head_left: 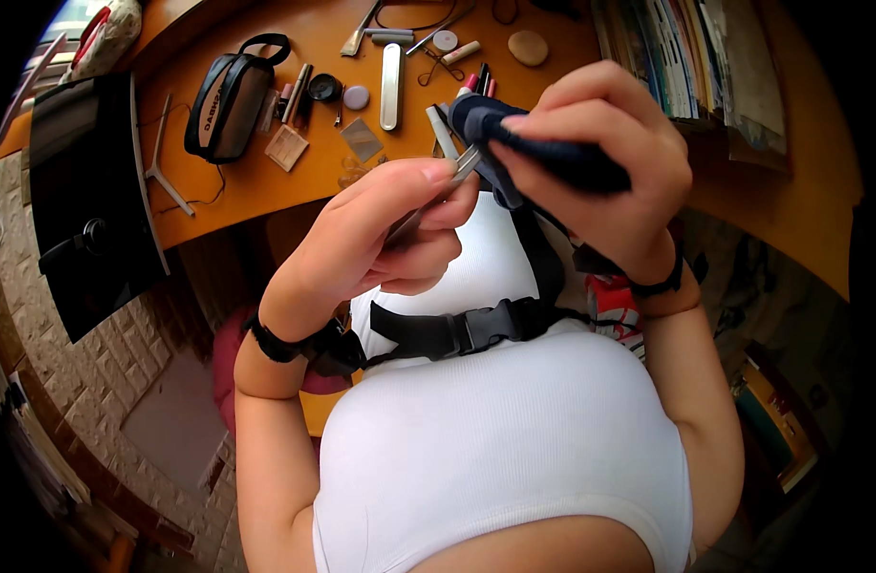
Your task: The person cleans various beauty and grooming tools by hand, including tweezers and a compact mirror, using a small dark cloth.
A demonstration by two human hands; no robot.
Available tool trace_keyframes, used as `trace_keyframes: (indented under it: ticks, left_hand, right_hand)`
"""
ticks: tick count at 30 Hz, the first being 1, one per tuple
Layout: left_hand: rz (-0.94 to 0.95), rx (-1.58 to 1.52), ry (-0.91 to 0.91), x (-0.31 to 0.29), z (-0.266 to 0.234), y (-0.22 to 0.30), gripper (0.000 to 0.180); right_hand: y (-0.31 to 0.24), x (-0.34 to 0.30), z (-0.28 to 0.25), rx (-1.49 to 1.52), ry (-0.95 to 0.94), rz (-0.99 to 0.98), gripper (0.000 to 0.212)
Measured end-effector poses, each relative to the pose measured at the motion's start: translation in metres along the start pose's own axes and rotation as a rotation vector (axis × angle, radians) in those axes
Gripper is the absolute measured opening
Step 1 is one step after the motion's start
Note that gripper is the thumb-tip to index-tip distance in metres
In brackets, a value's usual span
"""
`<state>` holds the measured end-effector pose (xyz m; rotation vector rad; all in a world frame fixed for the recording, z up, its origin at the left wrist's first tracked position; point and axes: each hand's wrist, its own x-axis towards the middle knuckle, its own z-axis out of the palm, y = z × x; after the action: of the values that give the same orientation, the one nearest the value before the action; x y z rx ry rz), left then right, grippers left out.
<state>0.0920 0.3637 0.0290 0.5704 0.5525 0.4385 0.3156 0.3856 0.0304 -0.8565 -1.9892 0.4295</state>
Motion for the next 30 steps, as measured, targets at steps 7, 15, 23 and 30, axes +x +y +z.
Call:
trace_keyframes:
  ticks: [7,15,23,30]
  left_hand:
    - [-0.035,-0.033,0.005,0.002,-0.004,0.005,0.042]
    - [-0.034,-0.011,0.017,0.002,-0.01,0.005,0.04]
    - [-0.012,-0.032,0.071,-0.002,-0.012,0.005,0.042]
    - [-0.052,-0.047,0.026,-0.001,-0.014,0.005,0.043]
  right_hand:
    - [0.0,0.001,0.003,0.004,-0.019,0.001,0.027]
    - [0.001,0.004,0.005,0.013,-0.057,-0.019,0.026]
    - [0.021,0.001,-0.001,-0.101,0.059,0.063,0.022]
    - [0.009,-0.004,-0.008,0.092,0.079,0.155,0.02]
